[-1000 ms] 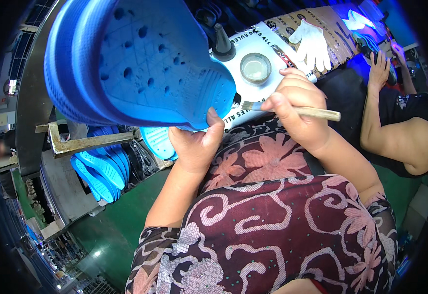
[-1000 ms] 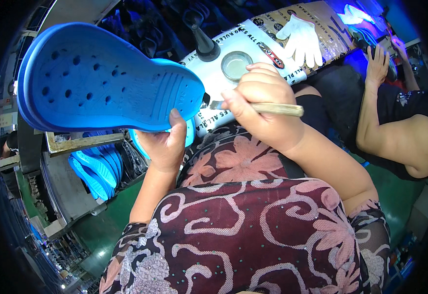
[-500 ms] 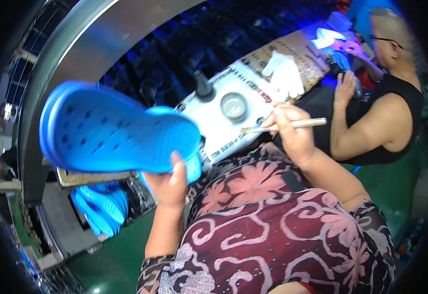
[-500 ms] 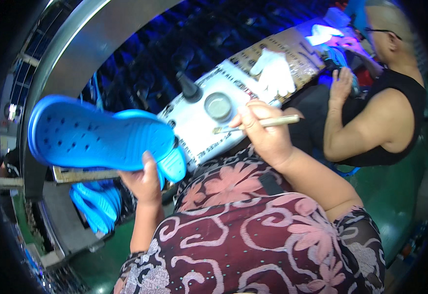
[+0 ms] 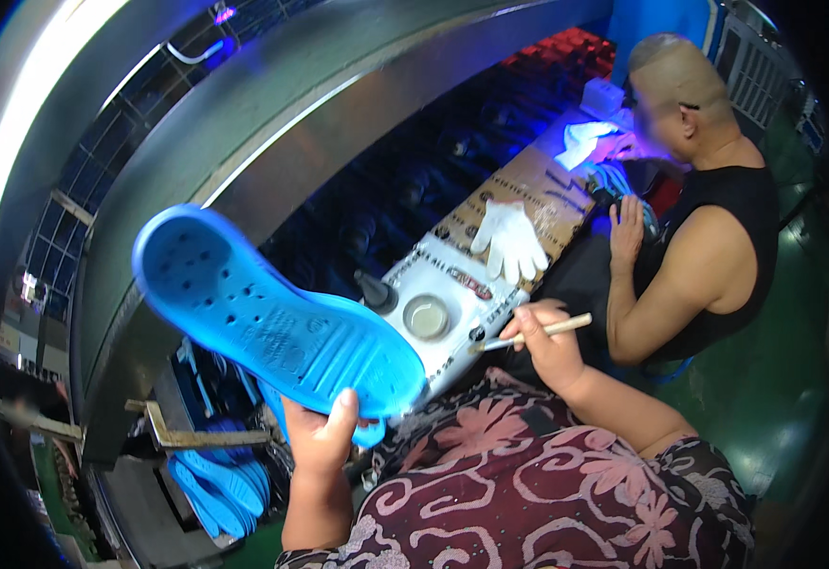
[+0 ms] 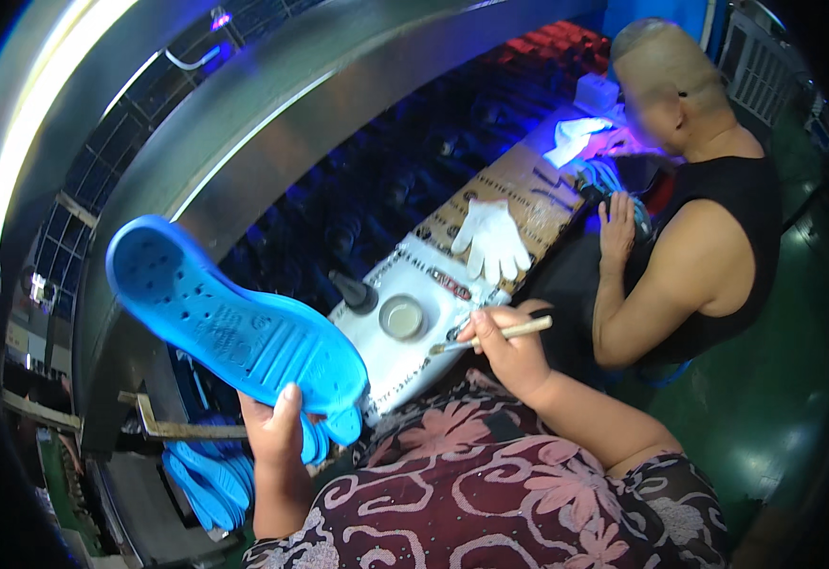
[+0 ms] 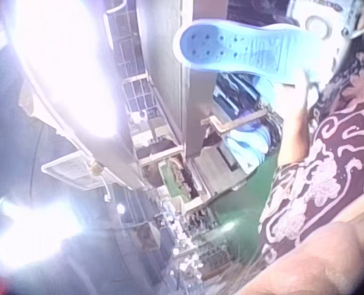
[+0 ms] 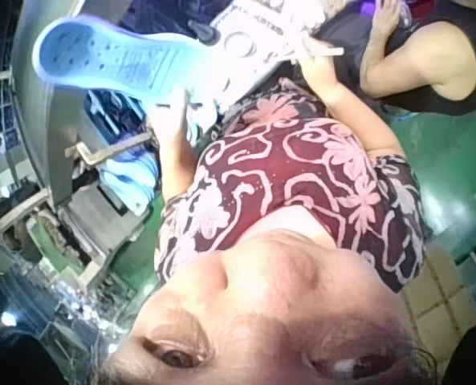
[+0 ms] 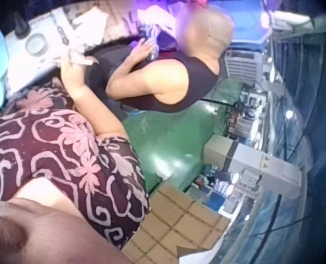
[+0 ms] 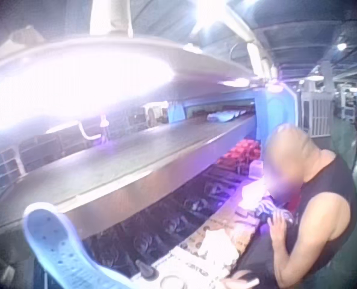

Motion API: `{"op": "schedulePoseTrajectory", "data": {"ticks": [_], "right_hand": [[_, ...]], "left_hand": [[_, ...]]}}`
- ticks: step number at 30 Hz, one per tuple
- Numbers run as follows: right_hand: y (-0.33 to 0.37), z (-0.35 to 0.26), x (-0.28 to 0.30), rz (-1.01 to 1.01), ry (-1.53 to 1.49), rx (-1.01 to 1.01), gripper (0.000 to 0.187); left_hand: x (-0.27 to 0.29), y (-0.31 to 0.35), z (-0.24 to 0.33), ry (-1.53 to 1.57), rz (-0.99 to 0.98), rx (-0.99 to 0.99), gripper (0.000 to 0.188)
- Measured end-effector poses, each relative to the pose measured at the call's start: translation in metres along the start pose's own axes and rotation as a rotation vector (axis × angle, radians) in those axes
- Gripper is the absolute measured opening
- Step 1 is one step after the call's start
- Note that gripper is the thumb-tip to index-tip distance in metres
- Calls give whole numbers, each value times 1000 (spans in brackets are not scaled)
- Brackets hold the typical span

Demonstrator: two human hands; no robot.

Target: The person applies glue to shoe soles by dipping a brush into an adhesive container, spreading it onto each sole, and placing the soles onto an overhead shelf.

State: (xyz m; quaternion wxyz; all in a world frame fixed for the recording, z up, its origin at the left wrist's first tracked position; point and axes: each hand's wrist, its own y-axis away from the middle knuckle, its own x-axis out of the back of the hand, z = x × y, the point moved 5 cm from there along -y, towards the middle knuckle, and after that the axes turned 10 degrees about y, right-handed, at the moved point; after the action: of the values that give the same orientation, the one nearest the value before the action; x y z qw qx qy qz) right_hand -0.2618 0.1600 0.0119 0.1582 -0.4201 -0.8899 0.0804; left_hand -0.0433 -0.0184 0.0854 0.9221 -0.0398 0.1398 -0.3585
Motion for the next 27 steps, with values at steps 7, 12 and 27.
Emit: {"op": "schedulePoseTrajectory", "data": {"ticks": [7,12,27], "right_hand": [[-3,9,34,-5,99,-40,34],[2,34,53,76,14,-118,33],[-2,55,44,20,-124,-185,36]], "left_hand": [[-93,-49,16,209,-591,553,81],[-219,-199,39,488,-799,418,43],[-77,-135,-85,250,-338,309,53]]}}
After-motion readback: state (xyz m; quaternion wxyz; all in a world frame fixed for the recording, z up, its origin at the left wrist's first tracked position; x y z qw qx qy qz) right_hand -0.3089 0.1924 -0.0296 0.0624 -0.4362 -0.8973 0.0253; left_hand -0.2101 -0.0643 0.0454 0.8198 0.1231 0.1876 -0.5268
